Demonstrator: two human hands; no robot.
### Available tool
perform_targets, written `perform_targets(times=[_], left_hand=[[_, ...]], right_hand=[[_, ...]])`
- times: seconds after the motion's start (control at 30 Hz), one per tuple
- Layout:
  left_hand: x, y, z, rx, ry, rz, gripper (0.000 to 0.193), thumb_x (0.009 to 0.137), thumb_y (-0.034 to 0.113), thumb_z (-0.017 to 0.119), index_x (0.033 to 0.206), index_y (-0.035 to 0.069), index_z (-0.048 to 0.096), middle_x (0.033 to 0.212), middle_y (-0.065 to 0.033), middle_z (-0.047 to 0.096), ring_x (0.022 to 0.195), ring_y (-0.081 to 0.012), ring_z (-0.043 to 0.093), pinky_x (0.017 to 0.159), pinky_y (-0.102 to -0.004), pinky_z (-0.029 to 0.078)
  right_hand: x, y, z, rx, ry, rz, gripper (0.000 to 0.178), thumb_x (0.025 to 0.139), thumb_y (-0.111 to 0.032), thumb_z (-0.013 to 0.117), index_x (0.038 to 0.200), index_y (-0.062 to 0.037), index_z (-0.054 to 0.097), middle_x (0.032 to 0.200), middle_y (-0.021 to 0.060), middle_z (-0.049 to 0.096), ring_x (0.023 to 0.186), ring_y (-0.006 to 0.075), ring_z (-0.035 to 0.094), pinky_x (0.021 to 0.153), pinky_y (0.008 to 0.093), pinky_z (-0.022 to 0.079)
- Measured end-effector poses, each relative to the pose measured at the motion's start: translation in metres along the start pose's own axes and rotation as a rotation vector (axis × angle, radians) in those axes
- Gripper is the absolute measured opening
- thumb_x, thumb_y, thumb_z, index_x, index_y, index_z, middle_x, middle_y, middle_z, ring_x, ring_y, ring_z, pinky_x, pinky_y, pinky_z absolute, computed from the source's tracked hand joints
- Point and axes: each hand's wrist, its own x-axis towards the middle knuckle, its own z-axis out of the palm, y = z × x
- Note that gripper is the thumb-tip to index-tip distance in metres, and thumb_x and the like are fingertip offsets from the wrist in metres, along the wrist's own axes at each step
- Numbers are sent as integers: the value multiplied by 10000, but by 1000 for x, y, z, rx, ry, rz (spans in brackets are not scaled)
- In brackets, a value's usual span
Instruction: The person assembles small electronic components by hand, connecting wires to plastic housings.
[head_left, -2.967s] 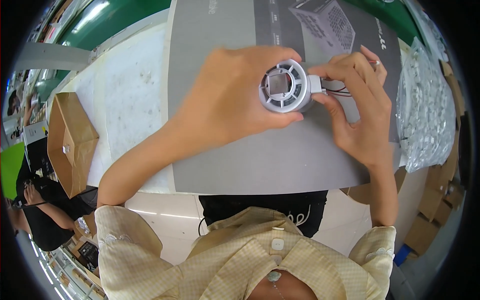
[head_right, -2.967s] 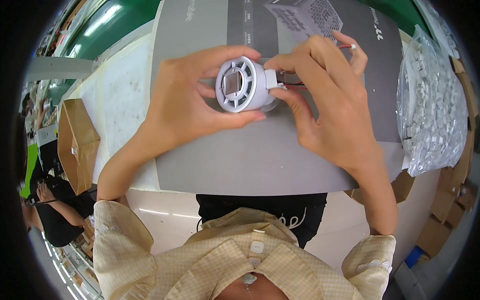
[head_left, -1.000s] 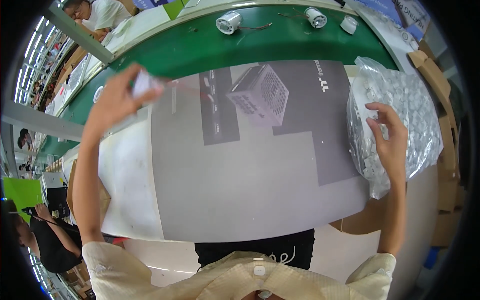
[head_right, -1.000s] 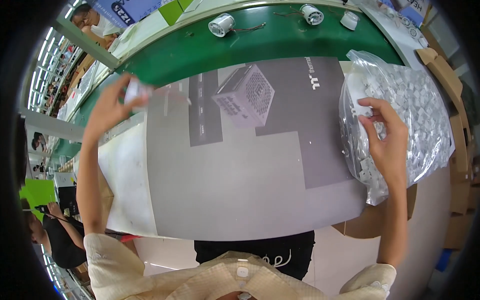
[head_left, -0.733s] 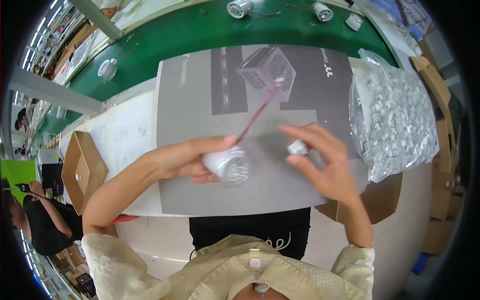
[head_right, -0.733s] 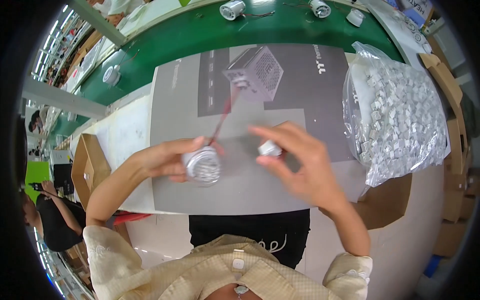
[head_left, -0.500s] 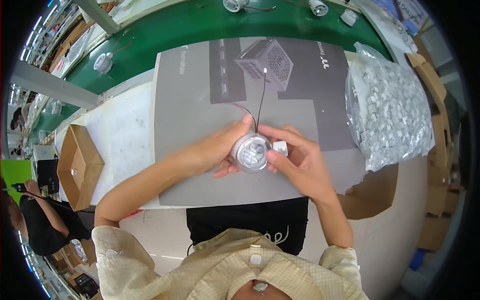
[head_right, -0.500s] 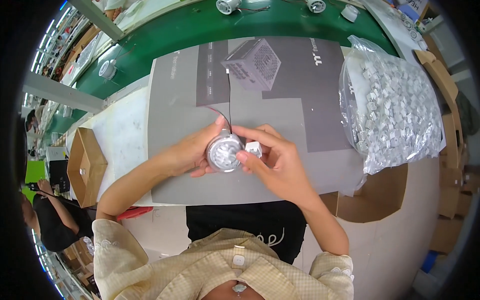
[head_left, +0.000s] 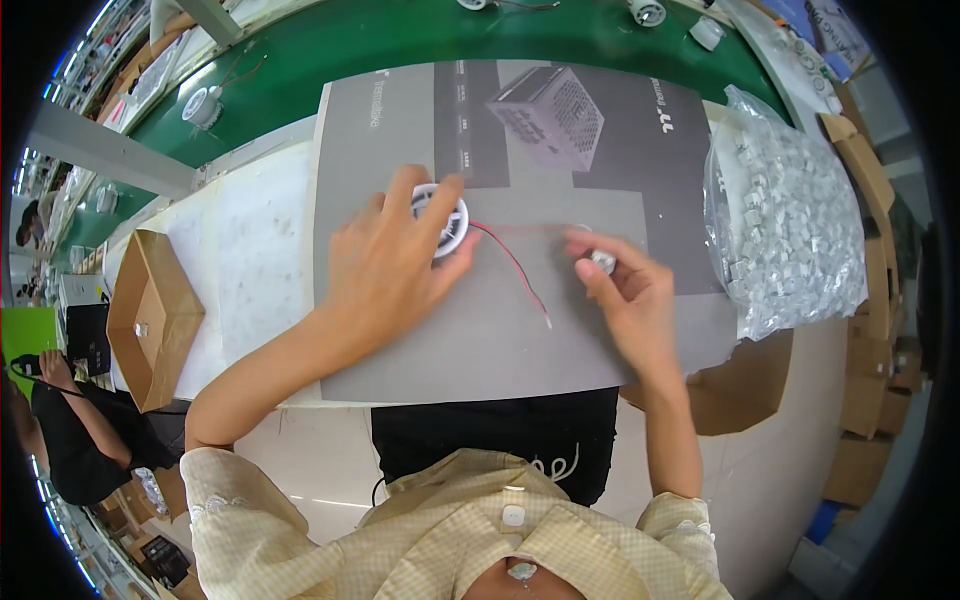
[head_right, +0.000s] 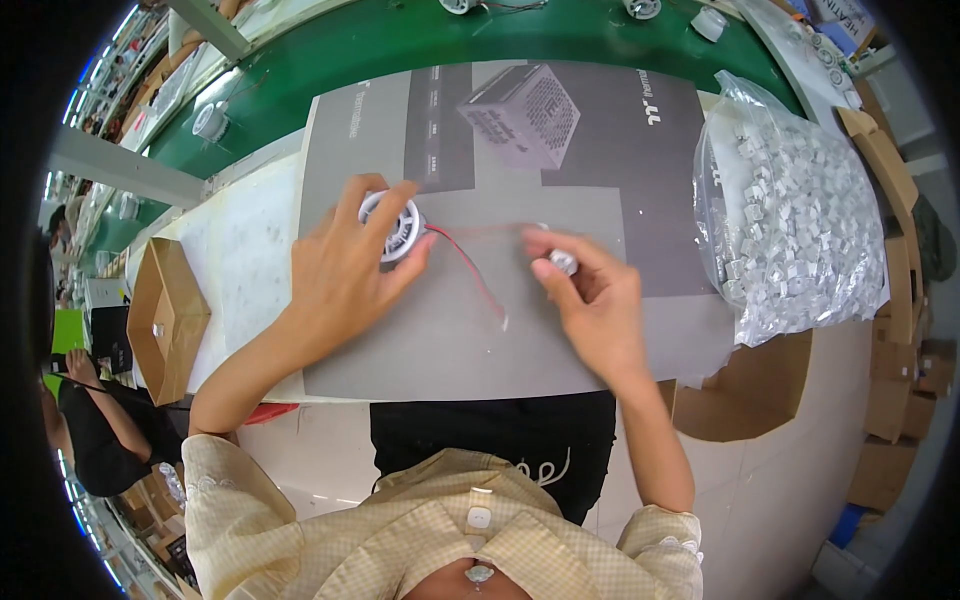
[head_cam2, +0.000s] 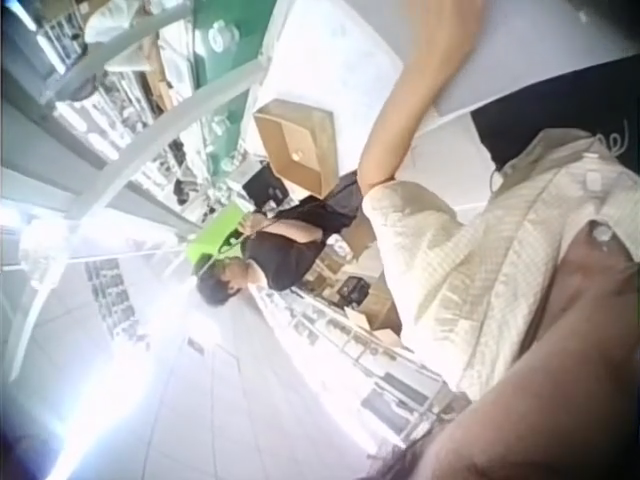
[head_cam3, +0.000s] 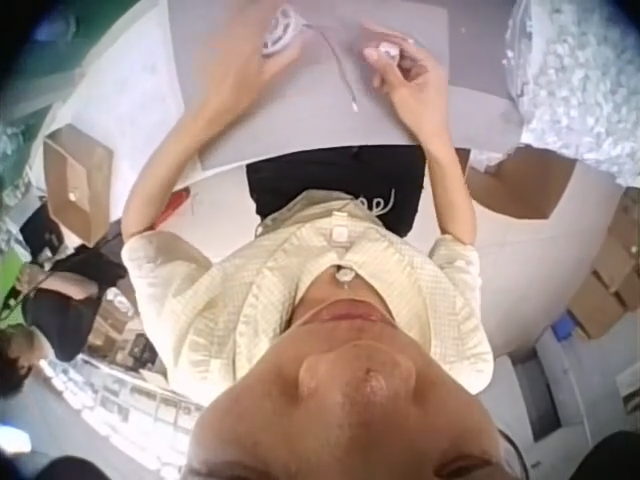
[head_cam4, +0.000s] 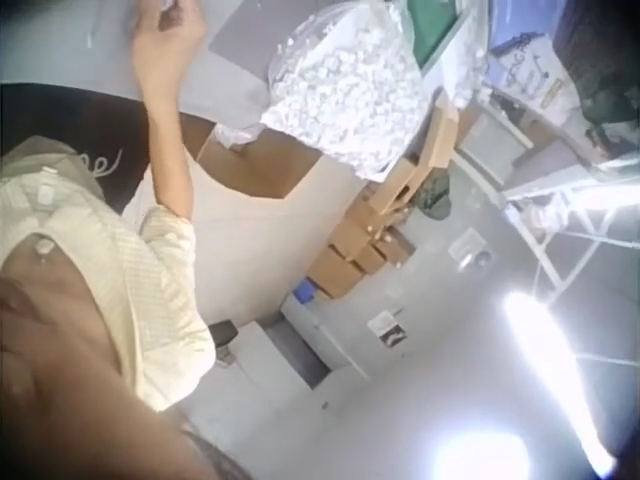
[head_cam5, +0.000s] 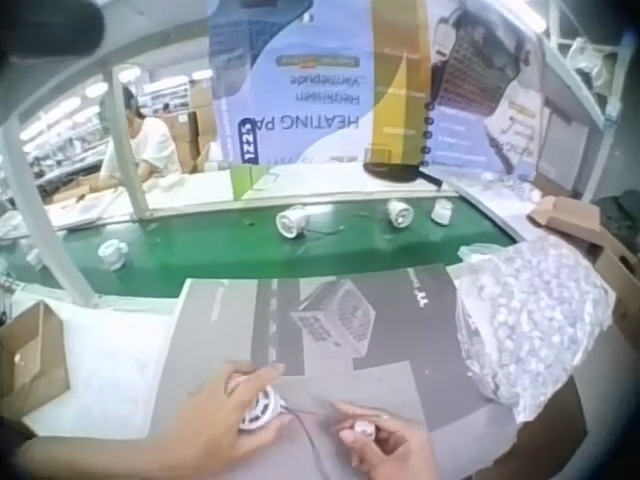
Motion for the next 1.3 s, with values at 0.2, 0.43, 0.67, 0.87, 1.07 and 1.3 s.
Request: perform_targets(times=[0.2,0.43,0.67,0.87,1.07,1.3], left_hand=[[18,-19,-6,392,48,397,247,784,64,678,1027,60,630,1003,-117,632,886,-312,650,818,-412,524],[66,-32,-11,-73,-427,447,339,791,-12,639,1107,65,732,888,-144,695,852,-337,654,745,-411,529],[95,-32,-6,-326,-691,233,168,877,65,666,1003,76,777,765,-152,704,722,-319,663,674,-412,502],[91,-23,3,-409,-497,305,116,879,116,701,963,81,772,721,-104,678,635,-264,601,610,-358,464],[91,-8,1,-409,-461,240,138,893,154,682,927,40,753,779,-161,697,710,-325,658,679,-391,518],[90,-12,16,-653,-281,223,171,923,155,667,999,18,736,764,-137,704,664,-264,656,657,-343,514]], right_hand=[[8,-20,-15,262,36,-140,434,930,6,611,1355,57,541,1225,173,669,830,146,641,790,245,518],[9,-17,-35,289,-13,-96,467,857,14,703,1305,31,570,1206,191,668,858,175,656,830,263,518],[23,-16,-33,-418,74,-335,439,787,153,658,1187,-24,691,1124,110,705,957,179,656,824,302,528],[33,-10,-39,-777,29,-559,473,796,141,629,1228,-46,679,1180,110,678,955,188,639,835,290,504],[25,-16,-29,-558,160,-223,280,887,-5,666,1163,-39,701,1076,74,676,855,142,612,735,251,481],[26,-19,-18,-559,85,-265,275,820,40,738,1089,-14,713,1014,39,663,785,121,603,727,252,505]])
